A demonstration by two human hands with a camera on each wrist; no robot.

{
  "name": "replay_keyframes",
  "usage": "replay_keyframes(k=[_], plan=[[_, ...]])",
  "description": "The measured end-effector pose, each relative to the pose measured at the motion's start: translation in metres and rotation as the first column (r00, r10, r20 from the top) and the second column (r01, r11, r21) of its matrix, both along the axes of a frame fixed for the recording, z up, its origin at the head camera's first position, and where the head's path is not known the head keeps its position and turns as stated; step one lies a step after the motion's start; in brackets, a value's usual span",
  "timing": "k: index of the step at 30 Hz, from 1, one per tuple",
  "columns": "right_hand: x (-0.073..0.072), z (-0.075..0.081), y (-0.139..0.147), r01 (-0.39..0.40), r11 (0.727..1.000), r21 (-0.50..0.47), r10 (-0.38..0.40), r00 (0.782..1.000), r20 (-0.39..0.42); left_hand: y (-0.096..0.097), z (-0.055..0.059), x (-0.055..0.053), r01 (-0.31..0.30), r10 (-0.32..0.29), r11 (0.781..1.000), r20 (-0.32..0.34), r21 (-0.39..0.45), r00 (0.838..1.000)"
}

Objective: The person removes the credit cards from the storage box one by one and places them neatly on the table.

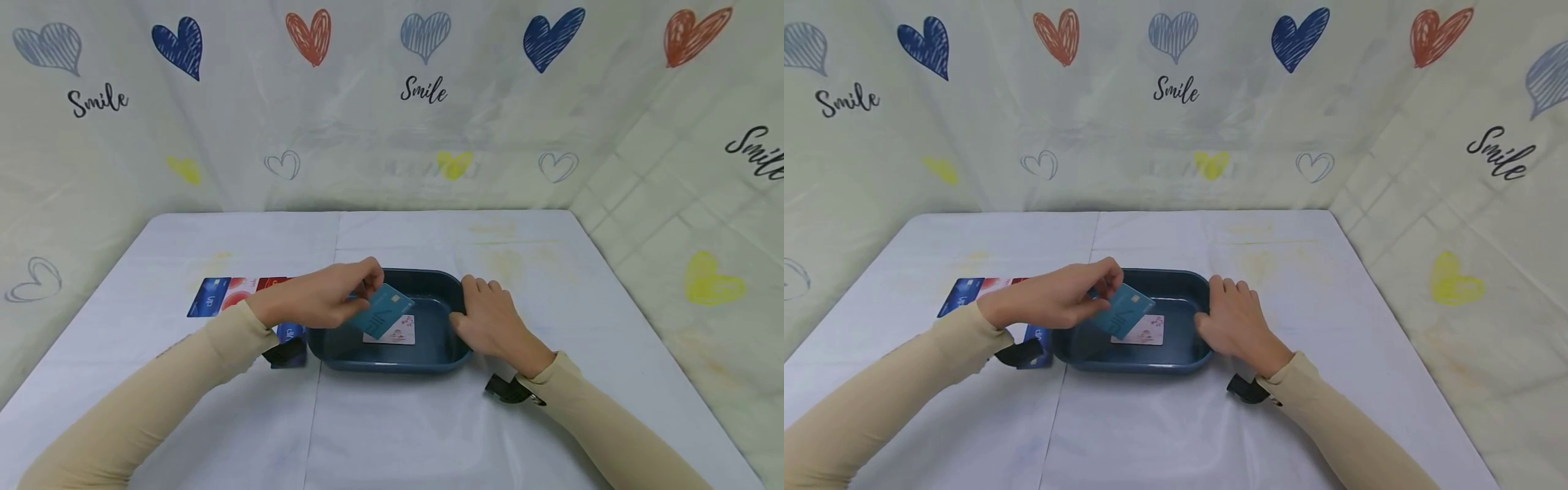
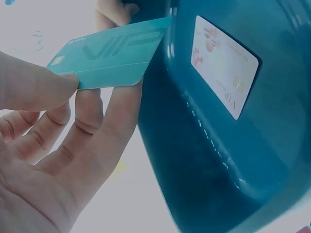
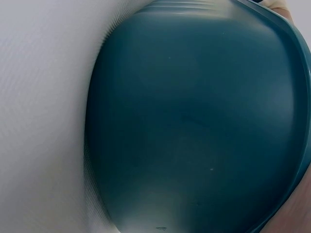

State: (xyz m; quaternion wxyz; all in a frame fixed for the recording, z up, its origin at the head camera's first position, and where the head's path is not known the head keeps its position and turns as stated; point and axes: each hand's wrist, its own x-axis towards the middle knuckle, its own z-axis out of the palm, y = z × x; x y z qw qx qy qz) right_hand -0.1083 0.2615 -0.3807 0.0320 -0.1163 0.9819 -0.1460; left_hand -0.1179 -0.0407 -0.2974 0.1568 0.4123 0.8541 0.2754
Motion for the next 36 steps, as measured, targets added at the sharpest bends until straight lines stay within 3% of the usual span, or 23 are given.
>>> replay_keyframes(k=[12, 21, 28, 36], plan=[[-0.001, 0.0, 0.0, -0.007, 1.0, 0.007, 0.007, 1.0, -0.003, -0.018, 0.003, 0.0, -0.032, 0.032, 0.999, -0.006, 0.01, 0.999], [-0.001, 0.001, 0.0, -0.01, 1.0, 0.009, 0.01, 1.0, 0.004, -0.03, 0.008, 0.004, -0.109, 0.109, 0.994, 0.023, 0.006, 0.994], [-0.001, 0.0, 0.0, -0.013, 1.0, 0.005, 0.013, 1.0, 0.003, -0.041, 0.002, 0.004, -0.151, 0.15, 0.988, 0.023, 0.026, 0.988], [-0.001, 0.0, 0.0, -0.016, 1.0, 0.013, 0.016, 1.0, -0.002, -0.056, -0.004, 0.005, -0.182, 0.177, 0.982, 0.089, 0.044, 0.98]])
